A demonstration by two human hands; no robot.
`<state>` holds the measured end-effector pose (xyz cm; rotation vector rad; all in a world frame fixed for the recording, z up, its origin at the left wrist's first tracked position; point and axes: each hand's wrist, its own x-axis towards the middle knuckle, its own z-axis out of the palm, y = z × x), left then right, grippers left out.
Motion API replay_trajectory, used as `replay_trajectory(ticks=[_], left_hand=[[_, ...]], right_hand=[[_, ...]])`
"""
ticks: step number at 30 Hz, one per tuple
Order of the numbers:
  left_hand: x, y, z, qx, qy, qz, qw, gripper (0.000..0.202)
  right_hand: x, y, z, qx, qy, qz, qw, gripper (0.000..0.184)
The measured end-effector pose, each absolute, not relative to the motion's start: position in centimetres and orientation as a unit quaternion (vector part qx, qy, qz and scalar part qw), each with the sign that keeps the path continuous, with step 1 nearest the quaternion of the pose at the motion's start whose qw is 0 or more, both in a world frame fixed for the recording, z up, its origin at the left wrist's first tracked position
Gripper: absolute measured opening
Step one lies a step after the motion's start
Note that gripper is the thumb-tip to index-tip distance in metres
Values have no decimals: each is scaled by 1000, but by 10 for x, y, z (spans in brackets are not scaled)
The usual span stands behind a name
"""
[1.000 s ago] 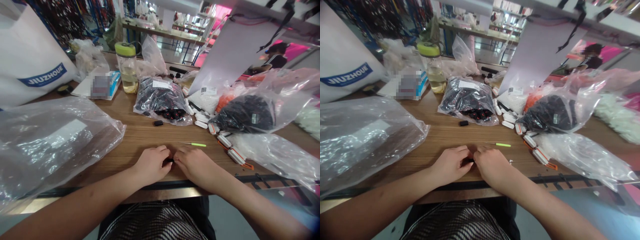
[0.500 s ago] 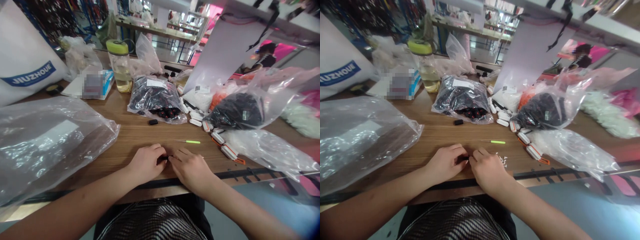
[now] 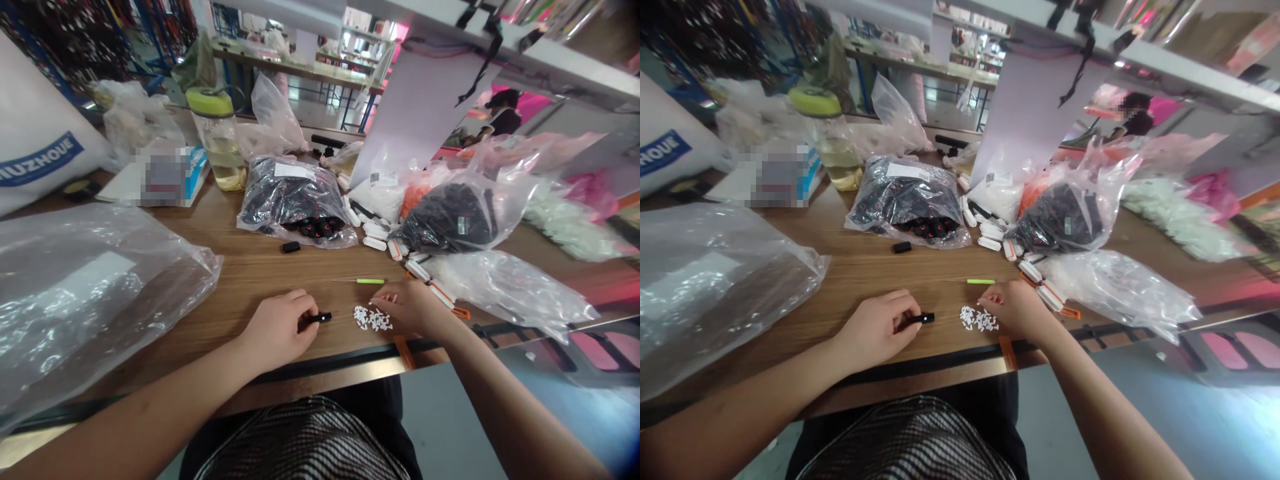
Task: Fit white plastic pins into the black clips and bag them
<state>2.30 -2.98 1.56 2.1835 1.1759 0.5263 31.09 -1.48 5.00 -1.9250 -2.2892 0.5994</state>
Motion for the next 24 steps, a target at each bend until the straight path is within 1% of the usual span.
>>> replay_trajectory(ticks=[4, 7, 9, 11, 14, 16, 24], left_hand=[[24, -30, 17, 824, 443, 193, 296, 4], [24, -29, 17, 825, 441, 193, 294, 4], [23, -29, 16, 824, 441, 196, 296, 4], [23, -29, 16, 824, 439, 197, 297, 4], [23, -29, 15, 824, 438, 200, 298, 4], [23, -29, 15, 823, 440, 200, 298, 4], [22, -28, 14, 826, 435, 205, 293, 3]], right_hand=[[296, -17, 43, -613, -776, 142, 45, 23], [296, -17, 41, -629, -768, 111, 35, 21], [301, -16, 43, -652, -748, 123, 30, 20], [307, -15, 46, -659, -736, 150, 44, 21], [314, -12, 49, -606, -770, 179, 83, 22], [315, -11, 48, -569, -798, 177, 89, 21], [310, -11, 40, -609, -782, 127, 47, 21]])
